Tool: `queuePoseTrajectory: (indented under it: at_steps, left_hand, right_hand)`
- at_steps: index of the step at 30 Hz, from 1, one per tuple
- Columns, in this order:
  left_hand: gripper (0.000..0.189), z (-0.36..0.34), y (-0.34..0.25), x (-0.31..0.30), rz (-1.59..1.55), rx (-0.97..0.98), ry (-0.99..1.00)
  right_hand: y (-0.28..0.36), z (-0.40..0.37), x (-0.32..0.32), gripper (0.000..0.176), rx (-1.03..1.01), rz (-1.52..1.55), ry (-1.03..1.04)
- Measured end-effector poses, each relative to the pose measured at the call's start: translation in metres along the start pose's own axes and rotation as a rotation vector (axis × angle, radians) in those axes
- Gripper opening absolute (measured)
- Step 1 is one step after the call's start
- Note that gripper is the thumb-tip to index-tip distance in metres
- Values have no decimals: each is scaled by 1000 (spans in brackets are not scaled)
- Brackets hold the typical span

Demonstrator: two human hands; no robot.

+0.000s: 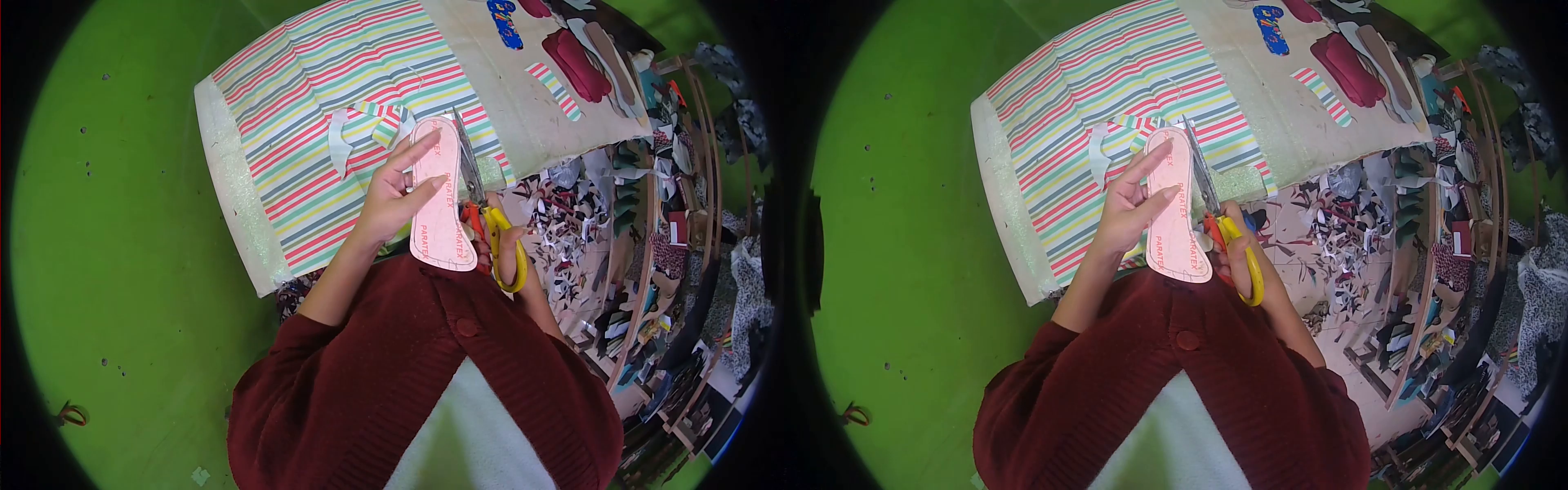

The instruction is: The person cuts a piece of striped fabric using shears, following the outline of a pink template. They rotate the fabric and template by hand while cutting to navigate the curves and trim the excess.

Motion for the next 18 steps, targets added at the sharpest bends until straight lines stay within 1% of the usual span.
queuePoseTrajectory:
  at_steps: [2,5,7,8,10,11,13,16,17,18]
  left_hand:
    - [51,2,-1,-1,22,14,23]
    - [50,5,-1,-2,0,25,23]
    - [46,4,2,-3,-43,-16,-79]
    - [46,5,4,-3,-43,-16,-77]
    - [40,7,9,-6,-58,28,-174]
    - [40,8,9,-5,-57,29,-173]
    - [36,10,9,-5,-152,2,-212]
    - [35,11,7,-6,-66,-46,-158]
    - [35,12,6,-6,-68,-45,-156]
    - [34,11,6,-6,-94,-87,-121]
  right_hand:
    - [7,1,3,81,2,48,-25]
    - [10,0,3,81,-20,34,-31]
    - [6,0,5,80,-24,43,-29]
    - [4,1,6,80,-27,52,-25]
    - [-1,2,6,78,-38,33,-25]
    - [-1,3,6,76,-50,13,-23]
    - [-2,3,8,73,-42,31,-11]
    - [-3,5,10,69,-11,98,-10]
    - [-3,6,10,68,12,150,-18]
    - [-2,6,8,68,11,148,-19]
Point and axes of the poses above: each hand's wrist, its own z-axis towards the middle knuckle, its own x-axis out of the palm, y = z × x, the point moved 3 cm from there along z, towards the middle knuckle, and after that the axes turned 9 degrees about -z, right-handed, at the moved point
